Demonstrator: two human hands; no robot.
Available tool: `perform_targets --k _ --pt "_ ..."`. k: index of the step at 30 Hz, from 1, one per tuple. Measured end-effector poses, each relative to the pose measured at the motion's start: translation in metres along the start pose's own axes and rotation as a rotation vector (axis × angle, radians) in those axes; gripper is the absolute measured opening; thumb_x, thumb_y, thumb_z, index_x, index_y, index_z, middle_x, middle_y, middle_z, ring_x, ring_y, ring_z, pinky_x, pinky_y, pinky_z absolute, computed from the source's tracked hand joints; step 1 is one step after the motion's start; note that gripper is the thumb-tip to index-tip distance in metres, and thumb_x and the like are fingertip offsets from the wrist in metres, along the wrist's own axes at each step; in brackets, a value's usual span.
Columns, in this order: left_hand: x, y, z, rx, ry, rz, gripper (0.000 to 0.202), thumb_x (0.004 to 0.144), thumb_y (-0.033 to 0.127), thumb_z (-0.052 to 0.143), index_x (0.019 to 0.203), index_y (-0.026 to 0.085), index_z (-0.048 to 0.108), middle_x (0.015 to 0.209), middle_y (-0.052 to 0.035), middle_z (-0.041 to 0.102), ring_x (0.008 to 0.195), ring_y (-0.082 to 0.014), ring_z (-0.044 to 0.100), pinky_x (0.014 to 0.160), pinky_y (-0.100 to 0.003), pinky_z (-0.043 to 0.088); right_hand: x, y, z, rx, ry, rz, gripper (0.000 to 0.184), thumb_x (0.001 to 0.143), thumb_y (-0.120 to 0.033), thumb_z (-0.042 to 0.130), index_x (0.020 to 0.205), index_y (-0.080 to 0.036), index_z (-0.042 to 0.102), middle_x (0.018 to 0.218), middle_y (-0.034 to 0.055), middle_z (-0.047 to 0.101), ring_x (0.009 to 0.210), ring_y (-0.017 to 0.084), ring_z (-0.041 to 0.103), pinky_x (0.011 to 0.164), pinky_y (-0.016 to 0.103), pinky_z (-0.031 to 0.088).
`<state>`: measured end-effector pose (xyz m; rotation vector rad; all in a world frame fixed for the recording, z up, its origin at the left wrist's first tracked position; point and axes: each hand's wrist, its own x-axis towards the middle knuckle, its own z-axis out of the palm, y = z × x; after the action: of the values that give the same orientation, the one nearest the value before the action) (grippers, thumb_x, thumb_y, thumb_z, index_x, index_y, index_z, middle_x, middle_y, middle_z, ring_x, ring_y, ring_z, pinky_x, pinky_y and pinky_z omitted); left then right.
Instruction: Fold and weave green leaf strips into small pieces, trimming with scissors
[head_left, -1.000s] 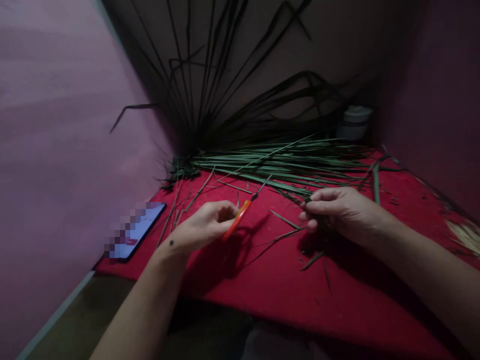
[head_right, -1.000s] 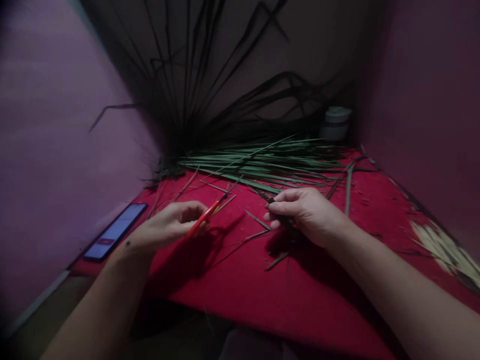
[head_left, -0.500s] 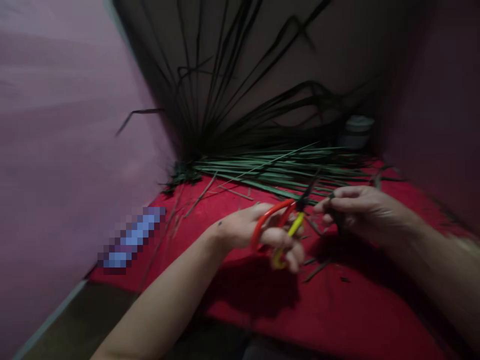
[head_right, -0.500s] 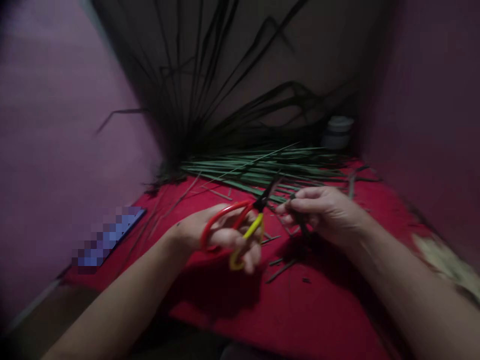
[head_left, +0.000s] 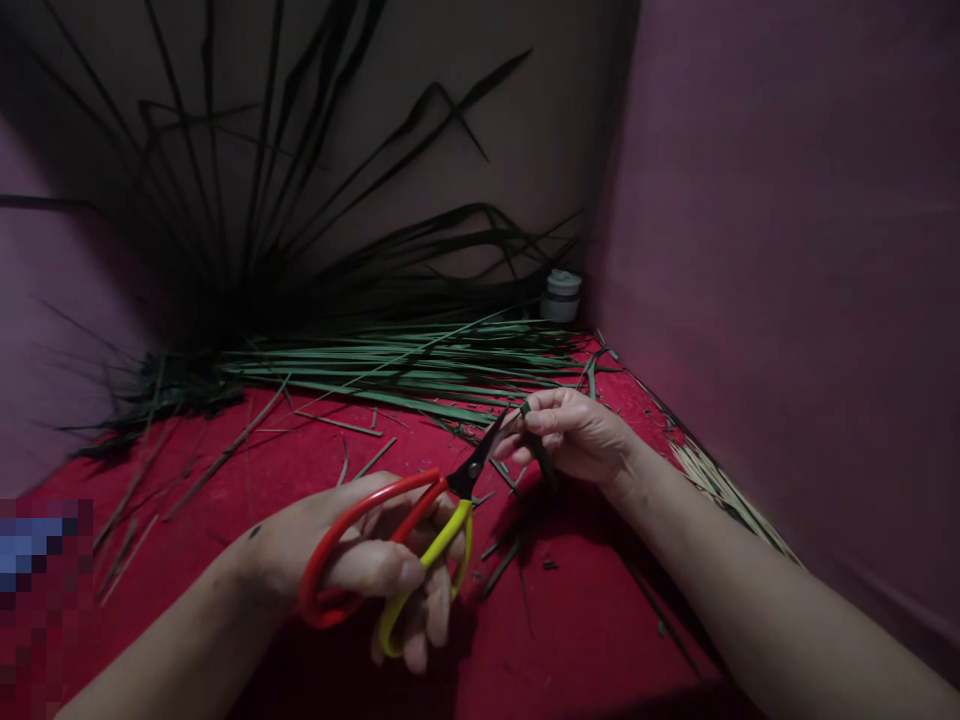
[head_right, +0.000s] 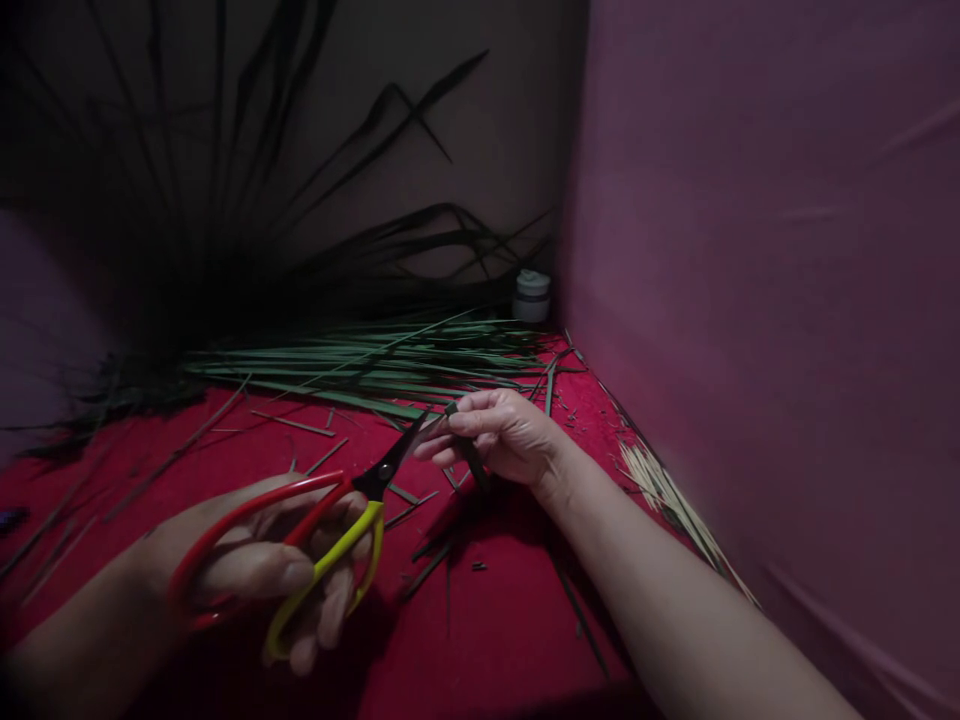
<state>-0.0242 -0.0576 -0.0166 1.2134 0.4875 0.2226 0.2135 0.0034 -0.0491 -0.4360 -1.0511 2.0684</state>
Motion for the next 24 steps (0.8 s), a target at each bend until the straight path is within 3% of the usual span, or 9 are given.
perform_targets --k 11,24 --pt "-0.0018 -0.0061 0.0013 -0.034 0.048 0.037 0.019 0.081 0.022 0.053 0.098 0.013 0.053 0.086 -0.0166 0.069 0.069 -0.0255 0.068 0.052 -0.029 0.053 0.0008 0.0015 -0.0016 0.051 0.044 -0.003 0.016 0.063 -0.011 0.070 0.061 -0.011 0.055 0.076 0.0111 0.071 0.072 0.022 0.069 0.061 0.024 0.056" --pt "0.0009 -0.0084 0.0016 0.002 0.076 0.017 0.020 0.081 0.022 0.052 0.099 0.013 0.052 0.086 -0.0152 0.069 0.067 -0.0239 0.068 0.052 -0.029 0.054 0.0027 0.0045 -0.0038 0.032 0.090 0.005 0.021 0.060 -0.015 0.075 0.063 -0.011 0.055 0.076 0.0097 0.070 0.070 0.022 0.069 0.061 0.027 0.056"
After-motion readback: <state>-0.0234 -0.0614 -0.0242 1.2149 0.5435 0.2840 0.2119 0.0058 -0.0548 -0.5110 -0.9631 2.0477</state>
